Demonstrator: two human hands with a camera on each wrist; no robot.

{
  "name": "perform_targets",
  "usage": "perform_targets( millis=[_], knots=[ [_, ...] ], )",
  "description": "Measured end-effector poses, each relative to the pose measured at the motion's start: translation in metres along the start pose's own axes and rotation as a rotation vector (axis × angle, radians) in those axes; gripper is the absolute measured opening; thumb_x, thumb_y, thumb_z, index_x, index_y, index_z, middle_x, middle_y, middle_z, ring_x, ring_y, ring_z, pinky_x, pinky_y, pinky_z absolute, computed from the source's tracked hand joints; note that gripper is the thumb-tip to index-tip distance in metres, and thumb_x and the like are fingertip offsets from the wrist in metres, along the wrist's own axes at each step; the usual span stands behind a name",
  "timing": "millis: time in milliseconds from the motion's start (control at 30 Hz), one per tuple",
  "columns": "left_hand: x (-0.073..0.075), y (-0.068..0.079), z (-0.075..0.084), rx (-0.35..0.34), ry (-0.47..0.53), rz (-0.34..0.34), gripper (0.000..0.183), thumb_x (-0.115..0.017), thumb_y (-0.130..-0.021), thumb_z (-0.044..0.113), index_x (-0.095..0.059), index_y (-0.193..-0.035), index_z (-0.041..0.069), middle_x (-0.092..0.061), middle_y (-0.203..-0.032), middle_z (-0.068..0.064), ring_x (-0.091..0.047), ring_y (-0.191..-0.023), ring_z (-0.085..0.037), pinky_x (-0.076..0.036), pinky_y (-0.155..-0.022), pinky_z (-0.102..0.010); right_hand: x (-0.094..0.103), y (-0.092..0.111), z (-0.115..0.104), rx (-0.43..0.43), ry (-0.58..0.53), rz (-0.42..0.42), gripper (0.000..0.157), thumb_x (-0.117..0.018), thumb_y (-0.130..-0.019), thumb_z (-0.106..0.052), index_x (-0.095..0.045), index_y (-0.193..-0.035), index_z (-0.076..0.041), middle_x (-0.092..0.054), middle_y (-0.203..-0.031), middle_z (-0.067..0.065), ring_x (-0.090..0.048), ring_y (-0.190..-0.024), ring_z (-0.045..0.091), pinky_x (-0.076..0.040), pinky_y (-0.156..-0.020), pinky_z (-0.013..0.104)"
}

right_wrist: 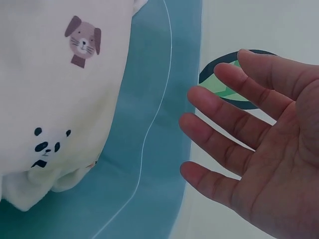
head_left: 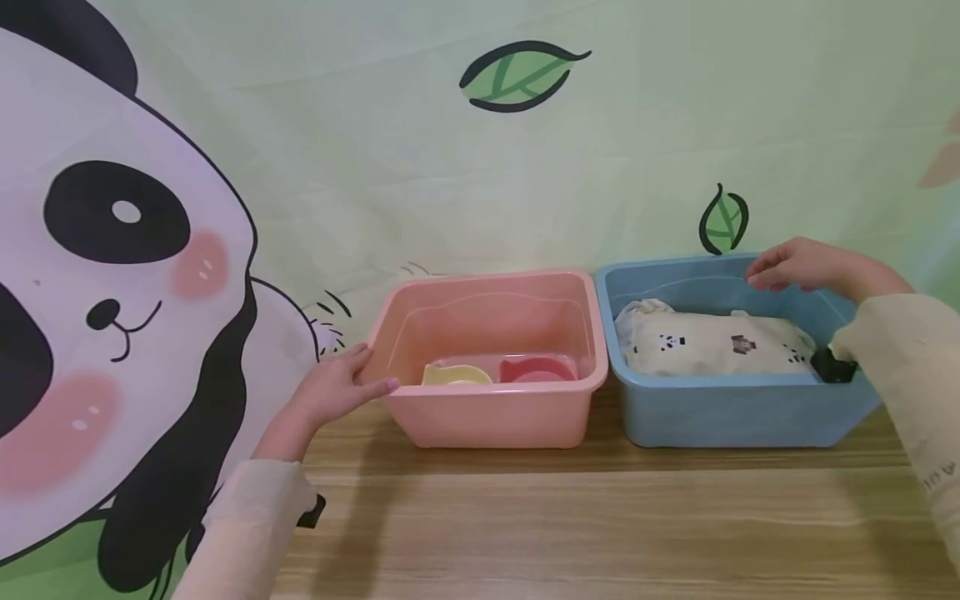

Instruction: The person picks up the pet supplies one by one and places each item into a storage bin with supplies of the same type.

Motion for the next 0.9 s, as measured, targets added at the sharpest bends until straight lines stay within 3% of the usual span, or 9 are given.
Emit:
perform_targets(
  millis=[467,900],
  knots=[
    [0.000,-0.002,0.001,-0.021,-0.003,0.007,0.095,-0.046,-0.071,0.072,-0.026,-0.140,0.009,-0.042,-0.133,-0.018,-0.046,-0.115,-0.035,-0.038,-0.091,-0.053,-0.008,0.006,0.010,0.020,-0.027,0.001,0.055,-0.044,-0.091,-0.036,-0.043,-0.124,0.008,-0.043,-0.125,0.031,-0.043,-0.110,0.046,-0.039,-0.081,0.056],
    [-0.001,-0.002,0.000,-0.017,0.000,0.002,0.096,-0.045,-0.071,0.073,-0.024,-0.140,0.010,-0.036,-0.138,-0.018,-0.041,-0.120,-0.038,-0.036,-0.093,-0.055,-0.006,0.013,0.004,0.061,-0.014,0.061,0.045,-0.045,-0.092,-0.026,-0.046,-0.119,0.010,-0.048,-0.119,0.031,-0.049,-0.102,0.042,-0.042,-0.082,0.052]
  ],
)
Point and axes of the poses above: each hand's wrist, its own y-axis away from the middle knuckle, its own x-axis out of the back of the hand, z = x × y, the point moved 9 cm from there along -y, towards the middle knuckle
